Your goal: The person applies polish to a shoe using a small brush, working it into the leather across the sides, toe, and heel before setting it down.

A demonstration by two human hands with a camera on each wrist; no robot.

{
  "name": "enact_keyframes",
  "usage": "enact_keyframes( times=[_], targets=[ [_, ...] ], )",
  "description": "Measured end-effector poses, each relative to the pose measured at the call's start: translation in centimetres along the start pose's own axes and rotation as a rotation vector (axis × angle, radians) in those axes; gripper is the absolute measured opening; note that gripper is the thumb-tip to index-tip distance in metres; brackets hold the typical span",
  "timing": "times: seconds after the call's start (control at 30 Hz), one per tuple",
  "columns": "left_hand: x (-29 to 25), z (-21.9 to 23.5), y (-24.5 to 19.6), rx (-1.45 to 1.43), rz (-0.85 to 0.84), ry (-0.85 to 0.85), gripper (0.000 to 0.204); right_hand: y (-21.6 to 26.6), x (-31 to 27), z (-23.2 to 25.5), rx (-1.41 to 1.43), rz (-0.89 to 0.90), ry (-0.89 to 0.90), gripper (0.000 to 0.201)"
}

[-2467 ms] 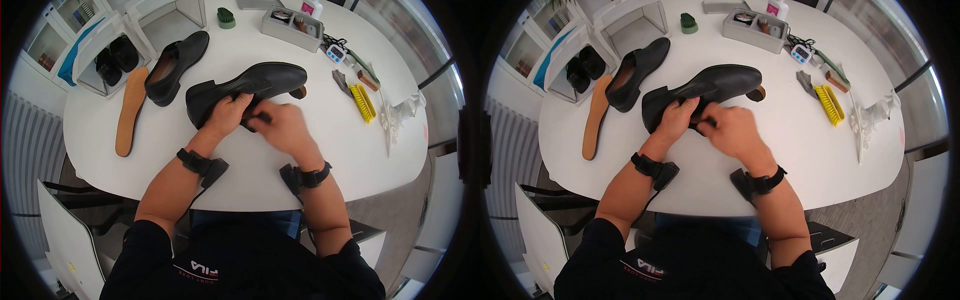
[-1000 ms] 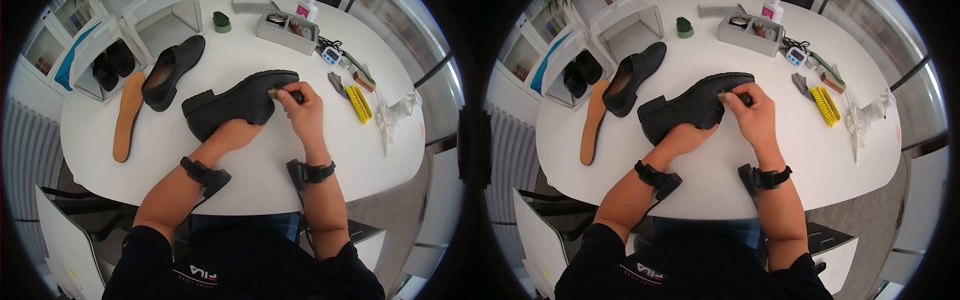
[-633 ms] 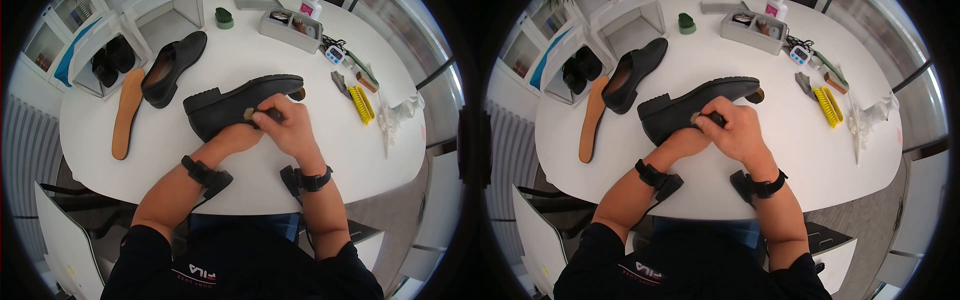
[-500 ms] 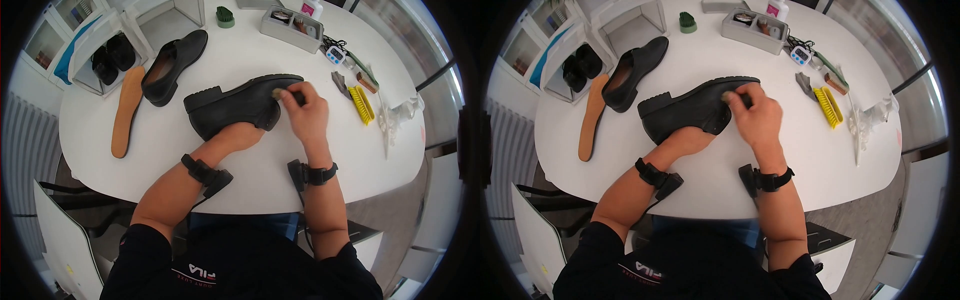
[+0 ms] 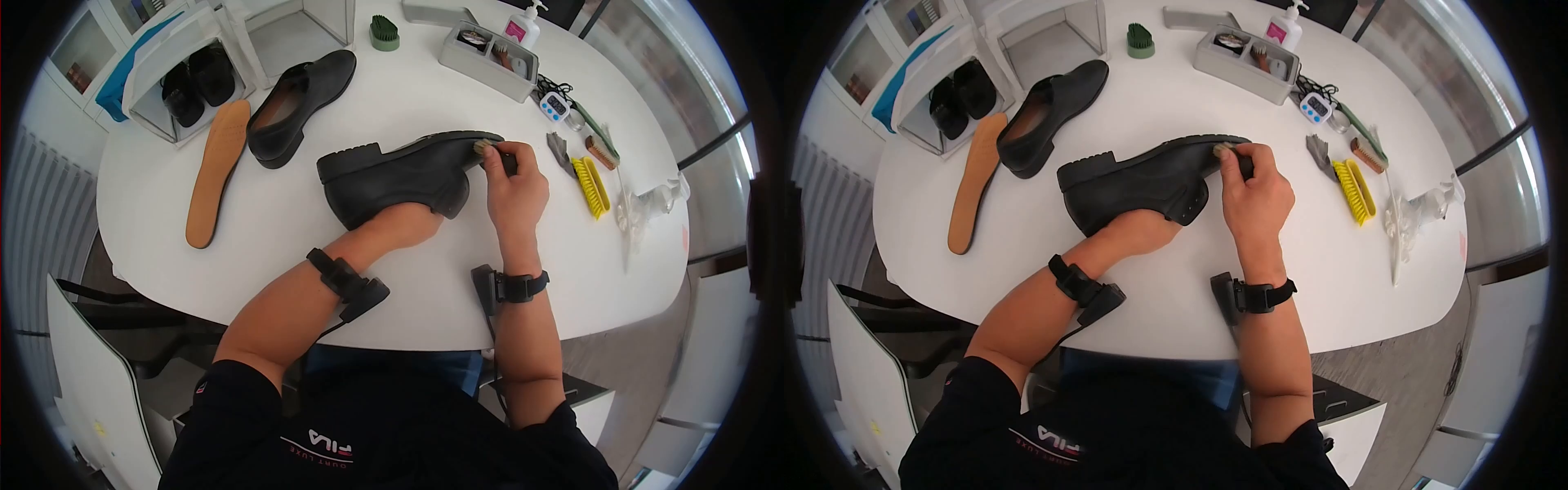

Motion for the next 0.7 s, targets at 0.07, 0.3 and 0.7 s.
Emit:
enact_keyframes(
  times=[0.07,0.3,0.7],
  targets=[
    [-0.1,0.0,0.5,-0.011,0.036,-0.034,0.031,1.4,-0.5,-0.8,0.011,0.094,0.024,0.020],
    [-0.6,-3.7,3.6,-0.039,-0.018,0.144,0.034,9.0,-3.8,-4.7,0.140,0.557,0.417,0.023],
    [-0.8,-0.4,3.6,0.062,0.395,0.130,0.034,-3.8,2.0,0.2,0.069,-0.094,-0.104,0.027]
  ],
)
Point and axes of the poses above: each hand's wrist, its own x-axis towards the middle knuckle, its own z-axis out of the back of the hand, y = z × x, the point moved 7 cm from there along x, towards the middle knuckle, and after that the axes turned 7 degrees about x, right-handed, at the moved point
